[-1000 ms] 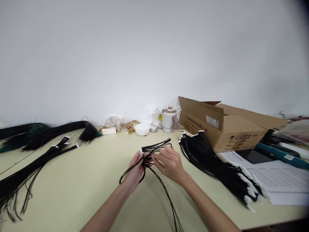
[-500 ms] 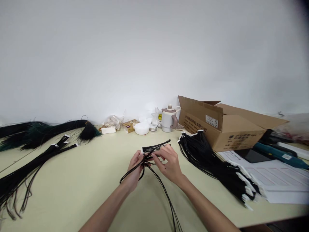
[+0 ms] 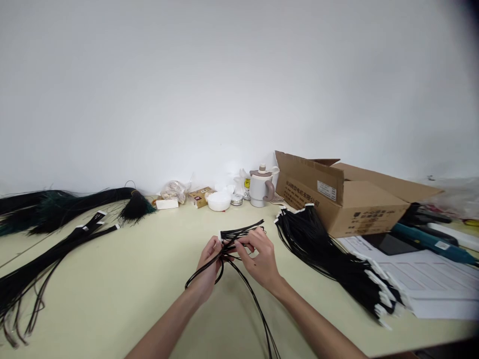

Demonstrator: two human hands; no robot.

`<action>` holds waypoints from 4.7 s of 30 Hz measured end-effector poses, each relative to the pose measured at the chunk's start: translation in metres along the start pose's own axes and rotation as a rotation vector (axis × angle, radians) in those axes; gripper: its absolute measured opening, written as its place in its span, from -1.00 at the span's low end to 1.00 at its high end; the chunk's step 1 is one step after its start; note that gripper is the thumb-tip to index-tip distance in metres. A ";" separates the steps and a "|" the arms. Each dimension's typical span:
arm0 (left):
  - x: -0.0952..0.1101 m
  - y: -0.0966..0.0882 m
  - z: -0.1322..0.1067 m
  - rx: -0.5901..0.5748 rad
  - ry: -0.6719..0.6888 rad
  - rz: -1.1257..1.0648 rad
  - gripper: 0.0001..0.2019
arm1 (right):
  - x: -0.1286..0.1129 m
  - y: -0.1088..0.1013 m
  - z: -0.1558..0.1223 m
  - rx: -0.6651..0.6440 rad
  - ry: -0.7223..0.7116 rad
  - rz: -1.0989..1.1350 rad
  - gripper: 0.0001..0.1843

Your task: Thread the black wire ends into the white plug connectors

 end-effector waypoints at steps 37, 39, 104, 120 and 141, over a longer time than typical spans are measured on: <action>0.002 0.009 -0.009 -0.057 -0.024 0.096 -0.67 | -0.004 0.005 -0.006 0.036 -0.110 -0.014 -0.88; 0.003 0.009 -0.010 -0.060 -0.024 0.094 -0.66 | -0.004 0.006 -0.006 0.018 -0.115 -0.012 -0.88; 0.003 0.006 -0.006 -0.007 -0.038 0.174 -0.66 | 0.003 0.006 -0.007 -0.023 -0.069 0.051 -0.89; -0.004 -0.008 0.007 0.129 -0.210 -0.230 -0.84 | 0.006 0.005 -0.014 -0.058 -0.379 -0.023 -0.53; 0.000 -0.003 0.002 0.133 -0.373 -0.321 -0.90 | 0.009 0.020 -0.025 -0.230 -0.513 -0.054 -0.86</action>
Point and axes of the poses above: each hand's wrist, its own z-axis towards the middle knuckle, its own y-axis out of the palm, x = y × z, the point moved 4 cm from there along z, towards the middle knuckle, and after that the axes turned 10 degrees about x, right-handed, at the moved point
